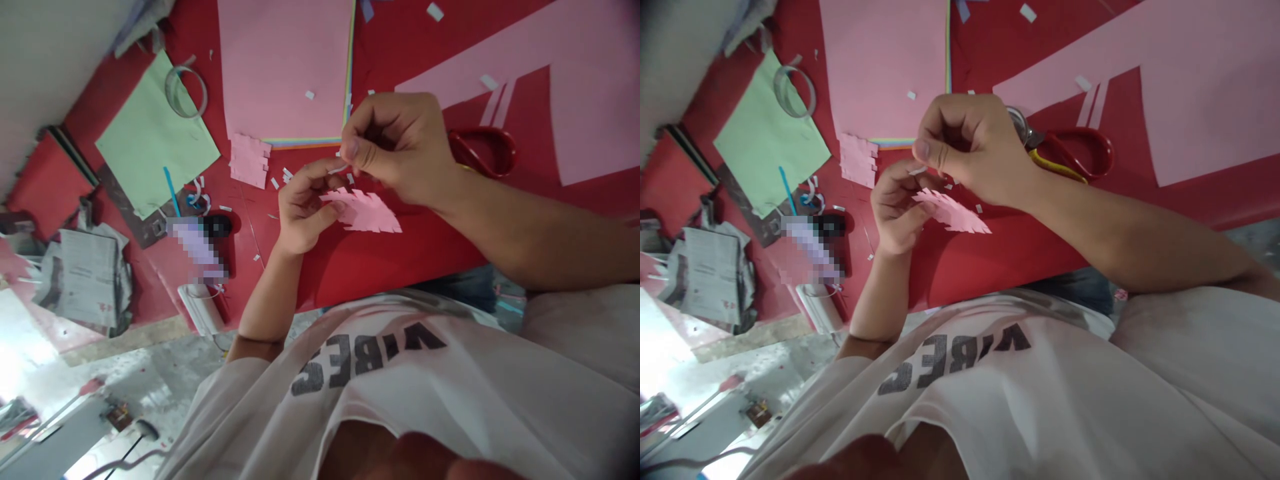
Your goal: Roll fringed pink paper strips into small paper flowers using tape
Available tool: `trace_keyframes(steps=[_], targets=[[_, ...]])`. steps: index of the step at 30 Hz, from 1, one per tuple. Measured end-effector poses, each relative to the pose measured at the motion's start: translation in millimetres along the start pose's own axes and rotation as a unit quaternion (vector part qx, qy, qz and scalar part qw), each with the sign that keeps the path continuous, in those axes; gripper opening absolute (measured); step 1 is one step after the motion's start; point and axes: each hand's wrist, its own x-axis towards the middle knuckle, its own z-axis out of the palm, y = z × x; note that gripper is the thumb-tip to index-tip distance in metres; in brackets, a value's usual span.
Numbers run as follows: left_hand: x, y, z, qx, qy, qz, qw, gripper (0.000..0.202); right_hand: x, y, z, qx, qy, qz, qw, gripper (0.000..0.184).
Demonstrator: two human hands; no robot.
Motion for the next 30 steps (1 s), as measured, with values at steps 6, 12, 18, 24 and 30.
trace_keyframes(steps=[6, 12, 18, 24, 30], targets=[[3.3, 10.3, 2.3, 0.01, 0.047, -0.009, 0.999, 0.056, -7.7, -0.4, -3.8, -0.184, 0.065, -0.119, 0.974, 0.018], [1.1, 14.5, -0.5, 0.039, 0.028, -0.023, 0.999, 0.054, -9.7, 18.2, -9.7, -0.228, 0.012, -0.178, 0.957, 0.032], [3.2, 18.3, -3.8, 0.054, 0.012, -0.008, 0.998, 0.052, -8.6, 17.9, -10.1, -0.21, 0.023, -0.208, 0.955, 0.03], [5.9, 20.9, -6.5, 0.074, 0.003, 0.0, 0.997, 0.051, -5.8, 20.9, -8.8, -0.254, 0.034, -0.224, 0.94, 0.03], [5.8, 19.2, -7.8, 0.08, -0.006, 0.016, 0.997, 0.052, -5.5, 16.1, -5.6, -0.236, 0.062, -0.257, 0.935, 0.023]])
